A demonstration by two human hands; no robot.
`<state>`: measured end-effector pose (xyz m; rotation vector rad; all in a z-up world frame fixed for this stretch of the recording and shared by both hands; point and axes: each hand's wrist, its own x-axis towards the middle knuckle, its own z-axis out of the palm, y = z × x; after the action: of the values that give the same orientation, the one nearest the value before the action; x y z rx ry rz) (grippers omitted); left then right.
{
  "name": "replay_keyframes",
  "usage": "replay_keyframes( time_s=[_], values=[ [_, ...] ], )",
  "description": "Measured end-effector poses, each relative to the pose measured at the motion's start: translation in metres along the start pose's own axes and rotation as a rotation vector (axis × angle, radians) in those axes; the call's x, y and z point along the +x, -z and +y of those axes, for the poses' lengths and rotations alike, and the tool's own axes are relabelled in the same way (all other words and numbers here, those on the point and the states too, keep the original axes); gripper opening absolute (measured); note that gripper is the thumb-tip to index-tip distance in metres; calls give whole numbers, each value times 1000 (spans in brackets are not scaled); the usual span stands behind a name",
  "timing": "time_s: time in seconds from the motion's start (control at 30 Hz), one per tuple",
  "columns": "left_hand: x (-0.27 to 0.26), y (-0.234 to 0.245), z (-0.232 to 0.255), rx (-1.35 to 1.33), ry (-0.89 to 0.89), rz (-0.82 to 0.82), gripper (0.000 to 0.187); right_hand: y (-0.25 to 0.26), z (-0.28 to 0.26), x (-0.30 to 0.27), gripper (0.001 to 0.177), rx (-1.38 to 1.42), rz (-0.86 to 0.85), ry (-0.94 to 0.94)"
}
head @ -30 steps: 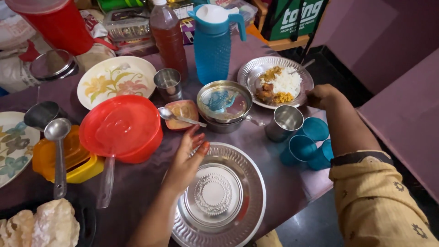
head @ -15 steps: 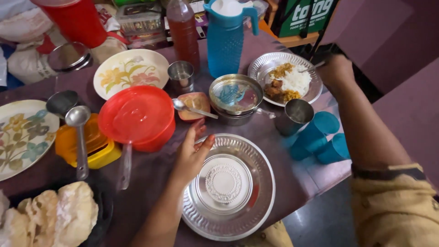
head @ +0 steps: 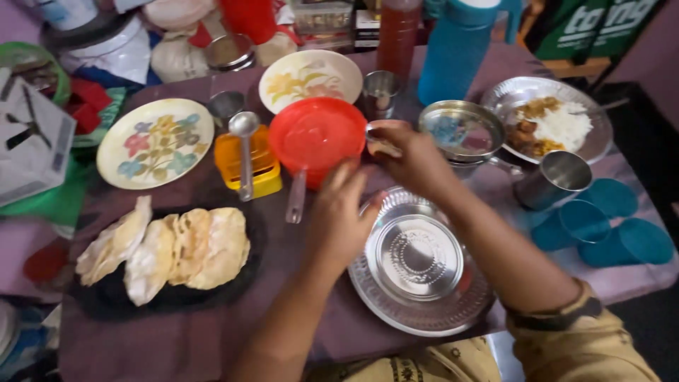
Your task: The person serves rice, curry, and various side dishes onto a plate.
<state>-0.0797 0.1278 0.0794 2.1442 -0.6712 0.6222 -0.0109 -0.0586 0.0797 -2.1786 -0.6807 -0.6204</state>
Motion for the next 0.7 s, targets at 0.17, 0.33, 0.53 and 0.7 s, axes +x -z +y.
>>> replay_keyframes(
  time_s=[0.17,0.33,0.53,0.7],
  values=[
    [-11,55,-20,-5,61,67,38,-54,5,15,35,-215,-135,173],
    [-22,63,-25,-130,104,82,34,-56,4,15,25,-270,-142,145],
    [-35,19,-25,-294,130,-14,34,-4,8,-7,29,-359,112,129],
    [-40,-25,-50,-315,63,47,47,43,43,-45,20,-731,206,-14]
  ],
)
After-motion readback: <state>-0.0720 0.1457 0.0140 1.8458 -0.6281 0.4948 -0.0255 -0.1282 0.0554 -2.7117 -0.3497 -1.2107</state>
